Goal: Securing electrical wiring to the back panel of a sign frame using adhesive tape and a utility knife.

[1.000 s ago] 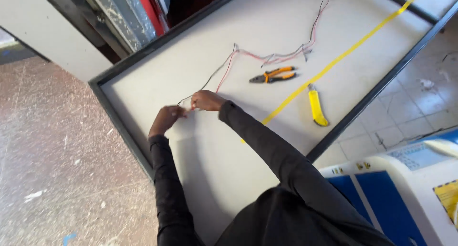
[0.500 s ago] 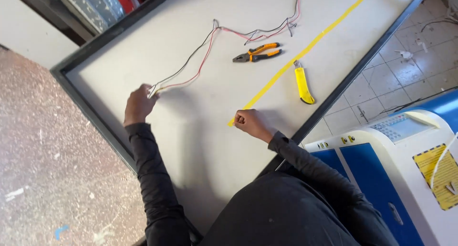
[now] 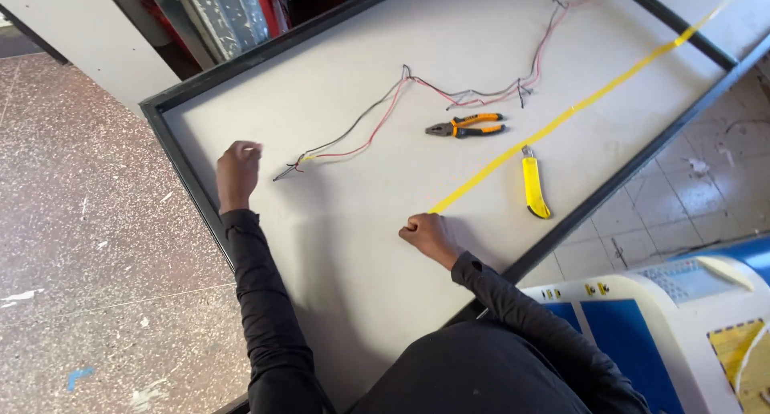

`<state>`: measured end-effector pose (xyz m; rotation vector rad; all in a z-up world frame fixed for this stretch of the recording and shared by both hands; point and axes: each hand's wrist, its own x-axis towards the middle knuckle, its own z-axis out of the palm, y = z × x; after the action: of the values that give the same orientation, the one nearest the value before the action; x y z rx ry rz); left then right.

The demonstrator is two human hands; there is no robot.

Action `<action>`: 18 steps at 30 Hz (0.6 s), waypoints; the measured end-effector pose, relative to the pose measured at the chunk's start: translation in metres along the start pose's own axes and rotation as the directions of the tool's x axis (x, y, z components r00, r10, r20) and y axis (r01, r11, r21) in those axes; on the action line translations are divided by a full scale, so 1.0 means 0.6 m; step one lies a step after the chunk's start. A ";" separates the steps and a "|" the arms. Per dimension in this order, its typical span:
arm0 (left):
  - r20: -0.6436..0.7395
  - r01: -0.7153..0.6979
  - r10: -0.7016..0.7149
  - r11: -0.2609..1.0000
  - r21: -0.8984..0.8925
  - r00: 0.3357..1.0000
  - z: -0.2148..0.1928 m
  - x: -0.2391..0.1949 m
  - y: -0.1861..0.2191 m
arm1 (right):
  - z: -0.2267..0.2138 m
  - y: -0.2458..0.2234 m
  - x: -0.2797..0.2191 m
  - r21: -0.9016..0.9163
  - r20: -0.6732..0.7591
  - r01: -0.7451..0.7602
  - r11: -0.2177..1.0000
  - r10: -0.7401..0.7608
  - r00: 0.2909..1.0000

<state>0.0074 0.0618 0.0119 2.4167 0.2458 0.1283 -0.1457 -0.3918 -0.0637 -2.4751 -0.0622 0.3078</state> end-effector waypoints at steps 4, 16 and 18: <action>-0.167 -0.148 0.089 0.910 -0.388 0.982 0.040 -0.001 -0.095 | -0.009 -0.029 -0.017 -0.103 -0.088 -0.045 0.994 0.036 0.995; -0.066 -0.034 0.013 0.946 -0.324 0.998 0.064 0.005 -0.061 | -0.034 0.021 0.012 0.070 0.169 -0.111 0.991 0.098 0.981; -0.052 -0.027 0.011 0.945 -0.326 0.999 0.067 0.006 -0.067 | -0.035 0.003 0.009 0.034 0.155 -0.120 0.992 0.113 0.981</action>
<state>0.0118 0.0668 -0.0449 2.0877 0.2060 0.2204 -0.1357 -0.4050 -0.0493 -2.4129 0.0254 0.5434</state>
